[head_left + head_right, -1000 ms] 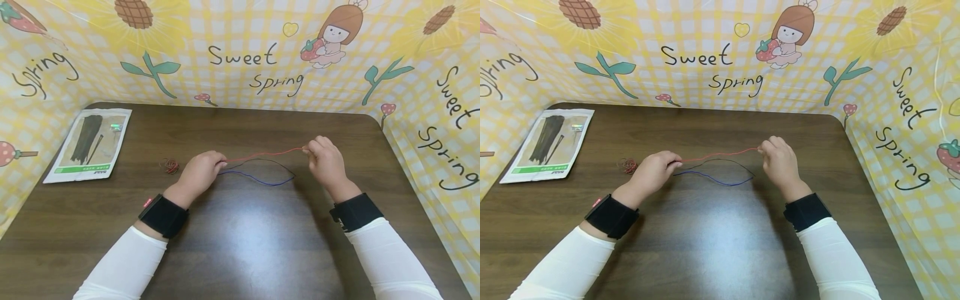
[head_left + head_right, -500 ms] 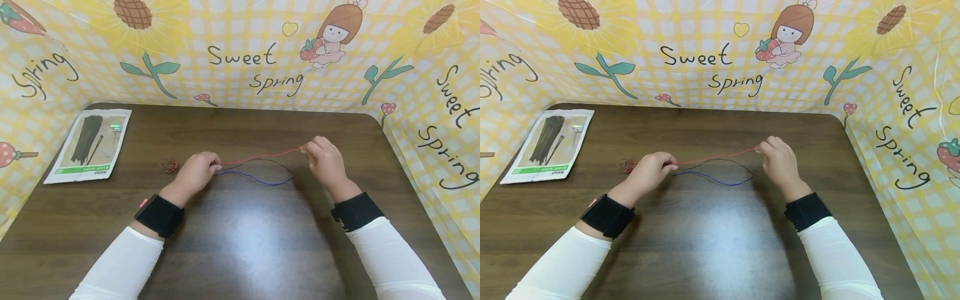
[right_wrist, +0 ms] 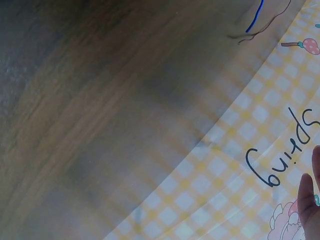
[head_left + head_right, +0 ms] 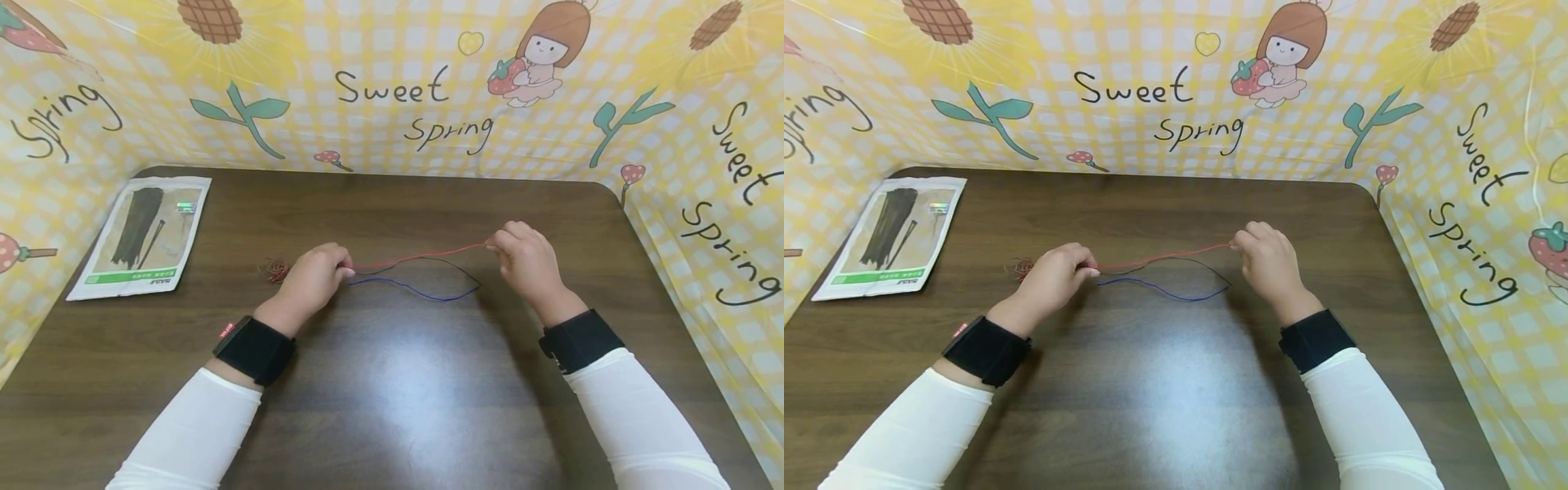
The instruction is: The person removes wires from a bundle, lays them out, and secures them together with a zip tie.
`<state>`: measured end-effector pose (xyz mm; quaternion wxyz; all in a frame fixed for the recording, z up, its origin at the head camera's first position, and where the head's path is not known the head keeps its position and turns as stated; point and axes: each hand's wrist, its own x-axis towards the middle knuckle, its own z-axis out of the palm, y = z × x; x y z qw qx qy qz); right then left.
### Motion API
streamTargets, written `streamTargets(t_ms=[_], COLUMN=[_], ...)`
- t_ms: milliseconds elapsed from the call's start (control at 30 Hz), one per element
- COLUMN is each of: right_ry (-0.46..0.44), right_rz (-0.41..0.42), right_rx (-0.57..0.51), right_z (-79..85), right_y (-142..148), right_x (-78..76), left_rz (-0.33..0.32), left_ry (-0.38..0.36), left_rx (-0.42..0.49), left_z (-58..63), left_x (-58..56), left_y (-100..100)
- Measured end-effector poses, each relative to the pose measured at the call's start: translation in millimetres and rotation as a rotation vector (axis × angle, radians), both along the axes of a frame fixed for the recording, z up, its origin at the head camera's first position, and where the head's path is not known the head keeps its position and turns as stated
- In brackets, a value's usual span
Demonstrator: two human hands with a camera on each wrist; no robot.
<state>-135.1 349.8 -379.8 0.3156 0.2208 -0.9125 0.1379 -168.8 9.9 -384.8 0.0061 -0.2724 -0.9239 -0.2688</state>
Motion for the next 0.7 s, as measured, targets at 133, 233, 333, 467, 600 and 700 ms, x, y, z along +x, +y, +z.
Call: streamTargets(t_ms=[133, 233, 333, 467, 600, 700], right_ry=[-0.034, -0.057, -0.091, -0.183, -0.302, -0.365], right_rz=[0.013, 0.022, 0.032, 0.036, 0.007, -0.014], right_rx=[0.018, 0.030, 0.029, 0.001, -0.039, -0.055], right_z=[0.7, -0.1, -2.5, -6.2, -8.3, -9.7], right_y=[0, 0, 1, 2, 3, 3], right_x=[-0.5, -0.5, -0.6, 0.8, 3.1, 3.4], left_rz=[-0.026, -0.039, -0.054, -0.072, -0.075, -0.077], left_ry=[0.022, 0.025, 0.031, 0.023, -0.010, -0.027], left_rx=[-0.024, -0.030, -0.028, -0.015, 0.004, 0.003], left_z=[1.3, 0.8, -1.0, -3.7, -5.7, -6.8], left_x=[-2.5, -4.3, -6.5, -9.6, -12.5, -14.3], left_y=[-4, -7, -9, -10, -10, -10])
